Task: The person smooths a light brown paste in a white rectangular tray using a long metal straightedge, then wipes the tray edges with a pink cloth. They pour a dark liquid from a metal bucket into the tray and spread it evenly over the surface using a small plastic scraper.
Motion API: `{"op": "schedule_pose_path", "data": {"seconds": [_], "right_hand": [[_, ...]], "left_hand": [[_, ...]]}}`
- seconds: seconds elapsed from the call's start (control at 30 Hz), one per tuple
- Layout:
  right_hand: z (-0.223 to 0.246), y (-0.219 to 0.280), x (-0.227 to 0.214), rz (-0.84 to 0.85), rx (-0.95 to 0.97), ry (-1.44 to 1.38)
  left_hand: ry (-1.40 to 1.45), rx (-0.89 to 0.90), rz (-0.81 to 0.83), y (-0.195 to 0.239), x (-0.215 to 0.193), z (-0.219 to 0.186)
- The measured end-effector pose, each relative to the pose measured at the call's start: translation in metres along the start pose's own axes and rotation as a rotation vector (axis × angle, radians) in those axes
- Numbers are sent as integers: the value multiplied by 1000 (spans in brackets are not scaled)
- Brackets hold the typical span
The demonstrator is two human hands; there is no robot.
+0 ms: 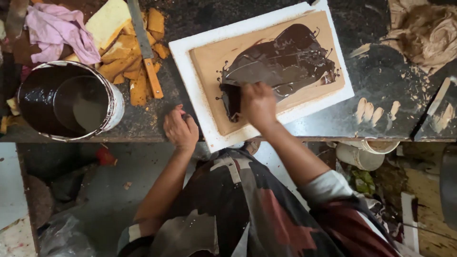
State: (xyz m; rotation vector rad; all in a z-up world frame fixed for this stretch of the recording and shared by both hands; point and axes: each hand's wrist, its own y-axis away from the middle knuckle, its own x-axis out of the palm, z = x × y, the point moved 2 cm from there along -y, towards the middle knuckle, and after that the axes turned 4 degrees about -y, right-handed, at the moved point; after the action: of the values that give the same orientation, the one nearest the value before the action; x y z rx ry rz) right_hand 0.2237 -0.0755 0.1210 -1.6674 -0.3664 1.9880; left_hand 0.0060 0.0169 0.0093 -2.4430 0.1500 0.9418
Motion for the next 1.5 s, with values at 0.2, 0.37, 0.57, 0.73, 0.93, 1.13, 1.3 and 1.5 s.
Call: {"op": "schedule_pose_path", "data": {"seconds": [0.2,0.37,0.57,0.73,0.93,1.13,1.3,1.5], "right_hand": [[-152,-2,-35,31,245,130],[-254,-9,-50,0,238,471],[-253,-16,22,106,226,479],[-112,-38,53,69,-35,224],[-5,-34,22,218,-301,7],[-43,-28,-23,187,-363,-55],[-77,-60,-50,523,-304,-346],[-65,-71,-43,920,-338,-480]], "left_hand": [[-9,-76,-39,-4,1,-3],[-33,-37,-118,-5,-2,-11],[-49,-41,-138,-3,0,-12],[-88,-71,-158,0,6,-9],[-96,-82,-150,0,5,-10],[-59,-80,-180,1,4,-9],[-47,-108,-186,3,4,-8],[-38,-115,-210,0,2,-11]]}}
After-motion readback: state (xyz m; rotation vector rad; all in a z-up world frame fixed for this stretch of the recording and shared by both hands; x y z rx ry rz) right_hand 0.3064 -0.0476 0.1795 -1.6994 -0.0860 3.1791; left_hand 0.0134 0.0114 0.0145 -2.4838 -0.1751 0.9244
